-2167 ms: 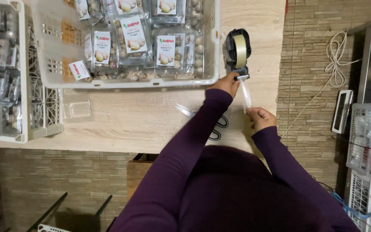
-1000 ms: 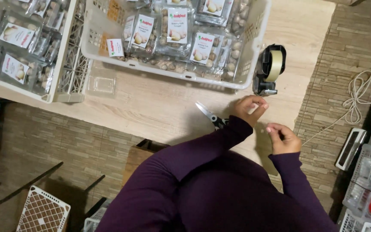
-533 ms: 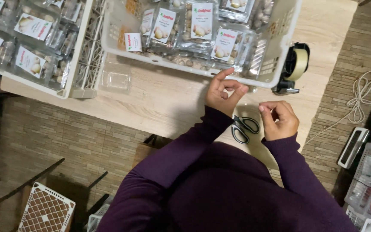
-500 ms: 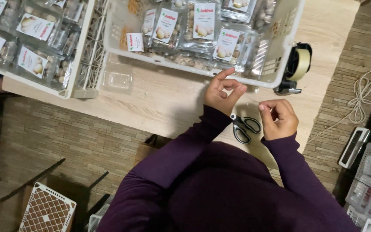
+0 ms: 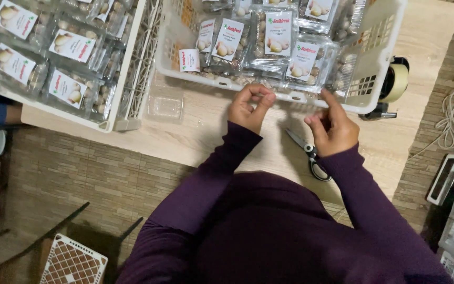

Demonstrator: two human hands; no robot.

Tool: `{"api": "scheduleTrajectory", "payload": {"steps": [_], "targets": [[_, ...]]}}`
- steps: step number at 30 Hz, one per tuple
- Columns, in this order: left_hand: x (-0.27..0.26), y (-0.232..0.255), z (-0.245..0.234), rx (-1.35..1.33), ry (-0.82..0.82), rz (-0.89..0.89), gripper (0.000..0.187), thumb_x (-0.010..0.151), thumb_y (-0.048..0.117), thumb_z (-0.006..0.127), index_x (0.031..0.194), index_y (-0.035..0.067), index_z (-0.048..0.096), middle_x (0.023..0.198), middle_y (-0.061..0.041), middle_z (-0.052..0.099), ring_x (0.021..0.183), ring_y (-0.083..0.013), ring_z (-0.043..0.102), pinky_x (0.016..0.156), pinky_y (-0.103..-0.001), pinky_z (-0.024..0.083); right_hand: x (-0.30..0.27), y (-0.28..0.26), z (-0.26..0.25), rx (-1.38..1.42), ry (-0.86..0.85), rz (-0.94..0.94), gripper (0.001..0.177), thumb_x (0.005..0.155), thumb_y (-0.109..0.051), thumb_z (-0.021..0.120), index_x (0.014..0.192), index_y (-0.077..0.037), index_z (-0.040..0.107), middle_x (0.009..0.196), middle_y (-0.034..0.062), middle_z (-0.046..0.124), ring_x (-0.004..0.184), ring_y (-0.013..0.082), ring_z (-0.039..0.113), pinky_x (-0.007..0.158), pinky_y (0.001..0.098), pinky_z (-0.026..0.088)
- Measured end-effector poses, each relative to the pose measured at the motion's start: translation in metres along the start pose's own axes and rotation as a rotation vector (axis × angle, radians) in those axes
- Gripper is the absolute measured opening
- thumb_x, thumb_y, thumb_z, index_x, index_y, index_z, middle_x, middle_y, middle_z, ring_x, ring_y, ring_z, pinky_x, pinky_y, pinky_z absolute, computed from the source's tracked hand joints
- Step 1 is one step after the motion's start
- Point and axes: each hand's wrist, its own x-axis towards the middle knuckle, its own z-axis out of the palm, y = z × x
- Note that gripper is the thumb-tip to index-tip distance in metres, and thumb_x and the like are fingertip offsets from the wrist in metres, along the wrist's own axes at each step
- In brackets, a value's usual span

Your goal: Sorting and packaging small vacuum-sealed food packets into plastic containers and baskets

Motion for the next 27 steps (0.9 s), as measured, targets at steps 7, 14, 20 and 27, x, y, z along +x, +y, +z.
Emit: {"api": "scheduleTrajectory", "payload": {"steps": [7, 14, 20, 27], "targets": [[0.055, 0.022, -0.032, -0.019, -0.090, -0.031, 0.008, 0.092, 0.013, 0.077, 0.098, 0.015, 0.073, 0.081, 0.004, 0.066, 0.072, -0.0009, 0.057, 0.065, -0.016, 0.048, 0.060, 0.007, 0.022, 0.129, -0.091, 0.267, 0.008, 0.098, -0.013, 0.083, 0.103, -0.014, 0.078, 0.075, 0.0031, 0.068, 0.071, 0.0189, 0.064, 0.067, 0.0295, 0.052], [0.111, 0.017, -0.053, 0.235, -0.292, -0.105, 0.008, 0.085, 0.013, 0.077, 0.091, 0.019, 0.076, 0.076, 0.001, 0.075, 0.060, -0.0023, 0.059, 0.058, -0.020, 0.051, 0.110, -0.005, 0.022, 0.292, -0.251, 0.392, 0.006, 0.097, -0.006, 0.075, 0.102, -0.010, 0.075, 0.067, 0.0021, 0.059, 0.065, 0.0104, 0.053, 0.062, 0.0237, 0.044], [0.129, -0.007, -0.051, 0.546, -0.316, -0.206, 0.016, 0.081, 0.025, 0.080, 0.091, 0.022, 0.068, 0.074, 0.004, 0.075, 0.072, -0.0126, 0.072, 0.072, -0.033, 0.060, 0.146, 0.017, 0.035, 0.346, -0.466, 0.608, 0.035, 0.098, 0.001, 0.071, 0.122, -0.011, 0.049, 0.075, 0.0032, 0.065, 0.051, 0.0120, 0.050, 0.042, 0.0297, 0.042], [0.124, -0.002, -0.048, 0.814, -0.376, -0.205, 0.013, 0.090, 0.030, 0.069, 0.096, 0.027, 0.058, 0.089, 0.010, 0.079, 0.071, -0.0150, 0.069, 0.066, -0.039, 0.051, 0.142, 0.056, 0.064, 0.373, -0.481, 0.626, 0.034, 0.097, -0.004, 0.074, 0.118, -0.014, 0.049, 0.080, 0.0045, 0.070, 0.061, 0.0098, 0.057, 0.054, 0.0276, 0.045]]}}
